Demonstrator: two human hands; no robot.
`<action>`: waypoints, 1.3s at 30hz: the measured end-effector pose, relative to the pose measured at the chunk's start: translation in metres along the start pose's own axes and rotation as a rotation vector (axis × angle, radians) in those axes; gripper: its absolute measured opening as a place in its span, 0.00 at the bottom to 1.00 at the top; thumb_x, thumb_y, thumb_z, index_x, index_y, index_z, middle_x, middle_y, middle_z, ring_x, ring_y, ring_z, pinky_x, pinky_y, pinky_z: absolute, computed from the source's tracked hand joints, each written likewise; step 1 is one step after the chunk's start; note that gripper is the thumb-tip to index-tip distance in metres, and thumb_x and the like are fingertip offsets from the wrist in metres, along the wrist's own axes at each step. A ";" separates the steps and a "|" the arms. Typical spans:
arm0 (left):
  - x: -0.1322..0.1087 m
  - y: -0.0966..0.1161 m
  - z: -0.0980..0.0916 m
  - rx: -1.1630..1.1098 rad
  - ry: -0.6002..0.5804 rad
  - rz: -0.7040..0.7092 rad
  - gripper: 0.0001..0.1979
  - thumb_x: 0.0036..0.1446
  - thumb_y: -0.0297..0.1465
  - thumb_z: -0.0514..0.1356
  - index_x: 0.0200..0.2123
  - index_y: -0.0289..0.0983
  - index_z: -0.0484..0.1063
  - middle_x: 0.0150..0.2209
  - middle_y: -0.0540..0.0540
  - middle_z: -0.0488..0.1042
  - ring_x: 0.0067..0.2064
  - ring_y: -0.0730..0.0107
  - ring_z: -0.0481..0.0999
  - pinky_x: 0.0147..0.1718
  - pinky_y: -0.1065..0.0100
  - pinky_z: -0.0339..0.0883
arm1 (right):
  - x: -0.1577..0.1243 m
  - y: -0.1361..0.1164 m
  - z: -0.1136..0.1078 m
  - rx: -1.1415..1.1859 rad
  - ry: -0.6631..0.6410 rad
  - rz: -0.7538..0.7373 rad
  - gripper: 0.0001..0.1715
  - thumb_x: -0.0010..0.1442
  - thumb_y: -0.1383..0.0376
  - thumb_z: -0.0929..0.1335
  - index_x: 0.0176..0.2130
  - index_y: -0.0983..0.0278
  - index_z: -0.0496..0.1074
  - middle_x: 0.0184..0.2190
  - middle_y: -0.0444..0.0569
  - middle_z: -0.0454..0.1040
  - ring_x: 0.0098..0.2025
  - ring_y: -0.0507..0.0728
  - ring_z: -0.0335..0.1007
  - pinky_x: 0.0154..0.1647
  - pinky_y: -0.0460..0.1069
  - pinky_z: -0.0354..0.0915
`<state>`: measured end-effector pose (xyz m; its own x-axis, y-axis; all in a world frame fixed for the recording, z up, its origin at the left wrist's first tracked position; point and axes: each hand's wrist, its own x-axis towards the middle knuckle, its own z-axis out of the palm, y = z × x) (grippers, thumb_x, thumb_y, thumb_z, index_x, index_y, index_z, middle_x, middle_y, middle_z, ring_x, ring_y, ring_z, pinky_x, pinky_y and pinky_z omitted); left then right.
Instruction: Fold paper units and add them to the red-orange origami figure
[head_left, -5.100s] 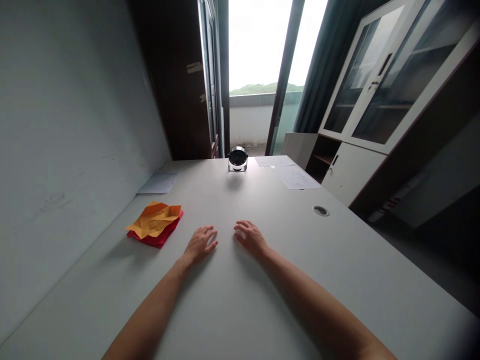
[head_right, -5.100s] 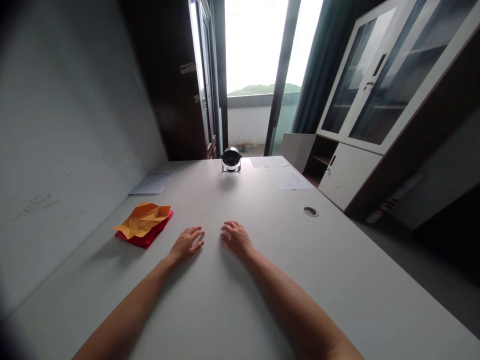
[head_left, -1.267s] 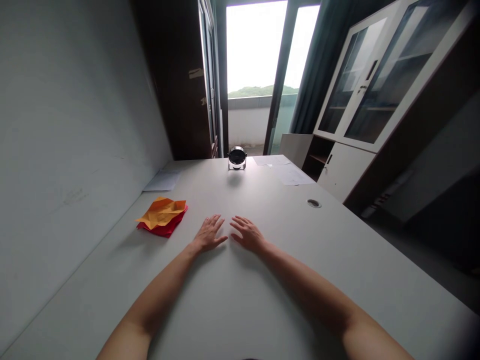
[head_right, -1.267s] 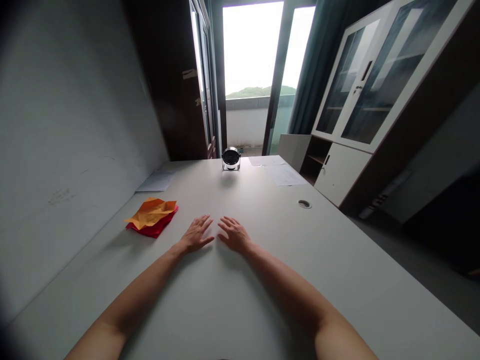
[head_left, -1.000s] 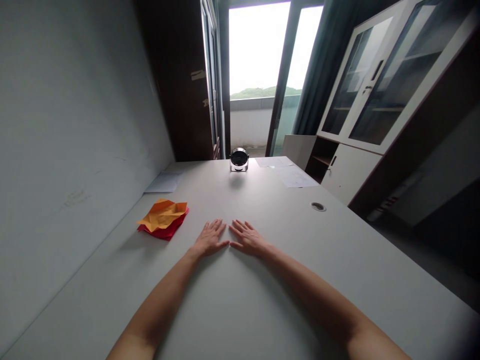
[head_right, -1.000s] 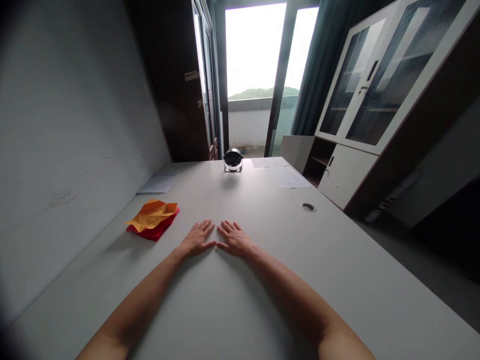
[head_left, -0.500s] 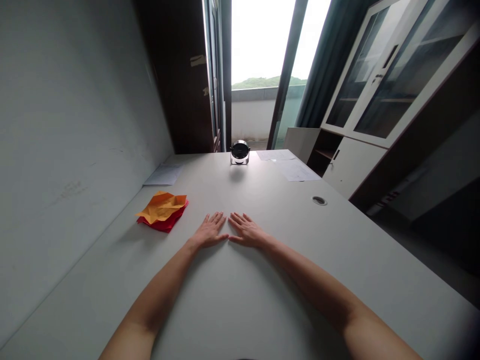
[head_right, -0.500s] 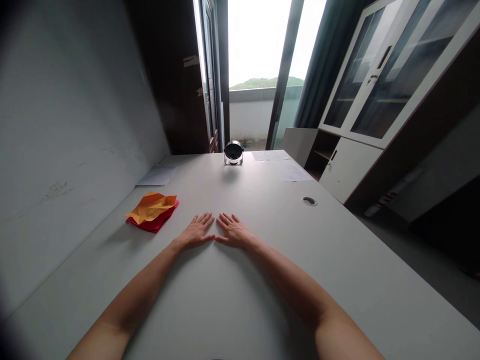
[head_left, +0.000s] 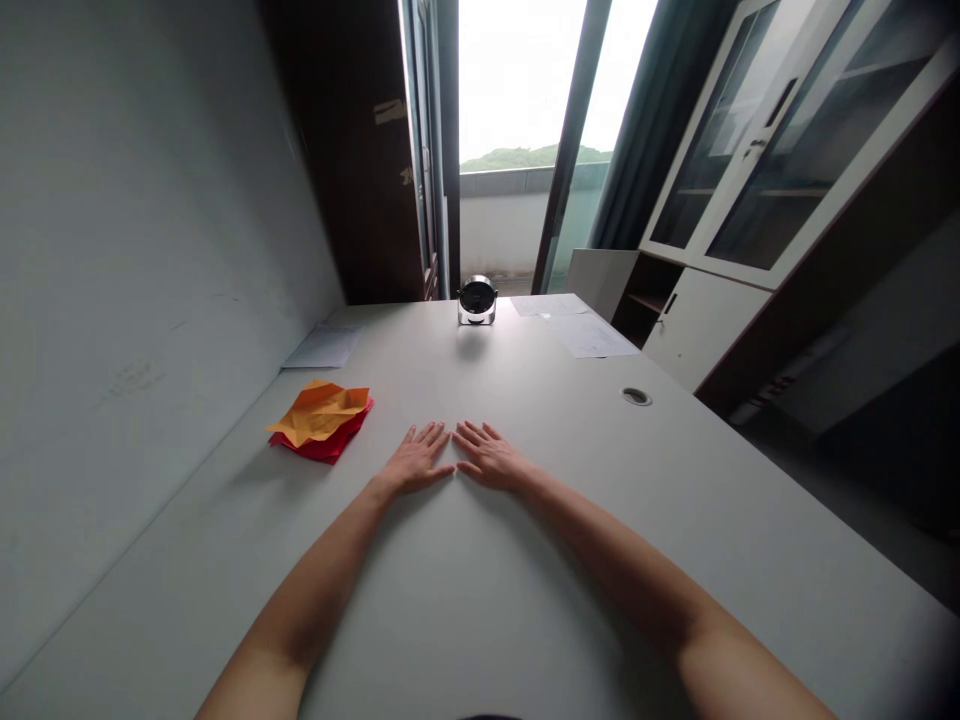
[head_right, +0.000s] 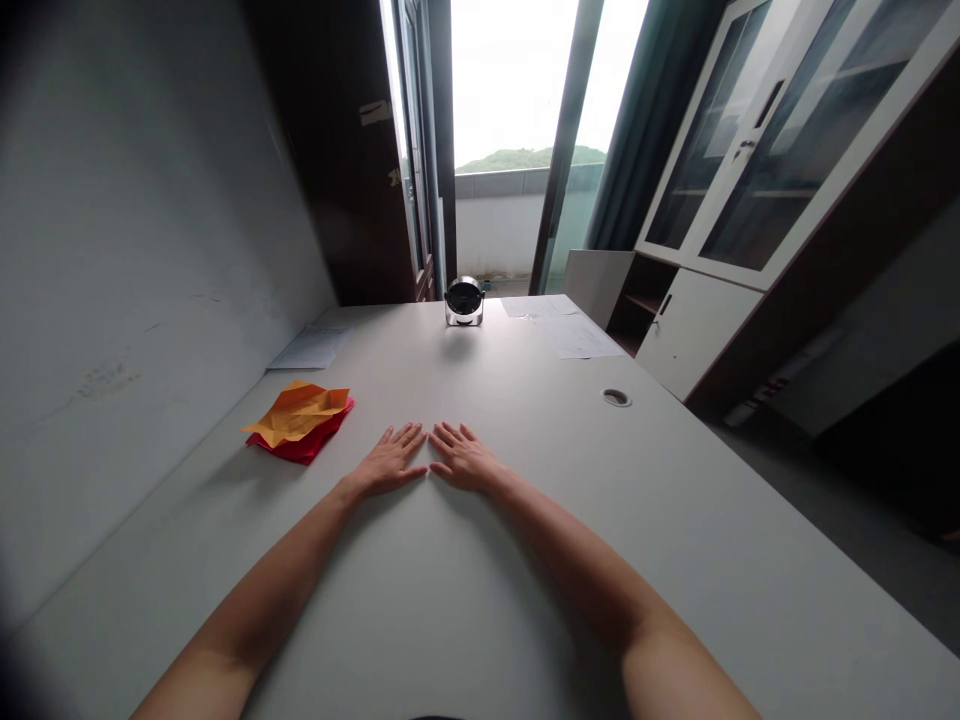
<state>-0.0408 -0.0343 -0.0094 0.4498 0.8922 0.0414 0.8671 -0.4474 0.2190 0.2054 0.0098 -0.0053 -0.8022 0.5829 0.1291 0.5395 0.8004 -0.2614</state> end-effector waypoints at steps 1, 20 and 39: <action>0.000 0.001 0.000 0.002 0.001 -0.002 0.41 0.63 0.58 0.48 0.72 0.47 0.45 0.74 0.45 0.41 0.74 0.55 0.40 0.70 0.49 0.30 | 0.000 0.000 0.001 0.000 0.002 0.005 0.43 0.68 0.43 0.58 0.73 0.58 0.46 0.73 0.52 0.43 0.75 0.65 0.36 0.73 0.64 0.36; -0.001 0.003 -0.006 0.011 -0.006 0.003 0.41 0.62 0.58 0.46 0.72 0.48 0.43 0.74 0.49 0.40 0.74 0.56 0.39 0.70 0.51 0.31 | -0.002 0.004 0.002 -0.013 -0.017 0.074 0.49 0.65 0.36 0.55 0.73 0.60 0.47 0.73 0.55 0.40 0.75 0.68 0.34 0.72 0.66 0.34; 0.000 0.000 -0.006 0.056 -0.054 -0.010 0.41 0.63 0.59 0.44 0.73 0.49 0.41 0.74 0.48 0.37 0.74 0.53 0.36 0.69 0.48 0.31 | -0.003 -0.001 -0.005 -0.047 -0.085 0.063 0.50 0.65 0.35 0.53 0.73 0.59 0.43 0.73 0.56 0.38 0.75 0.67 0.31 0.72 0.66 0.33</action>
<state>-0.0421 -0.0341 -0.0039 0.4507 0.8926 -0.0130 0.8814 -0.4427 0.1646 0.2089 0.0081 -0.0004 -0.7843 0.6196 0.0314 0.5991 0.7695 -0.2212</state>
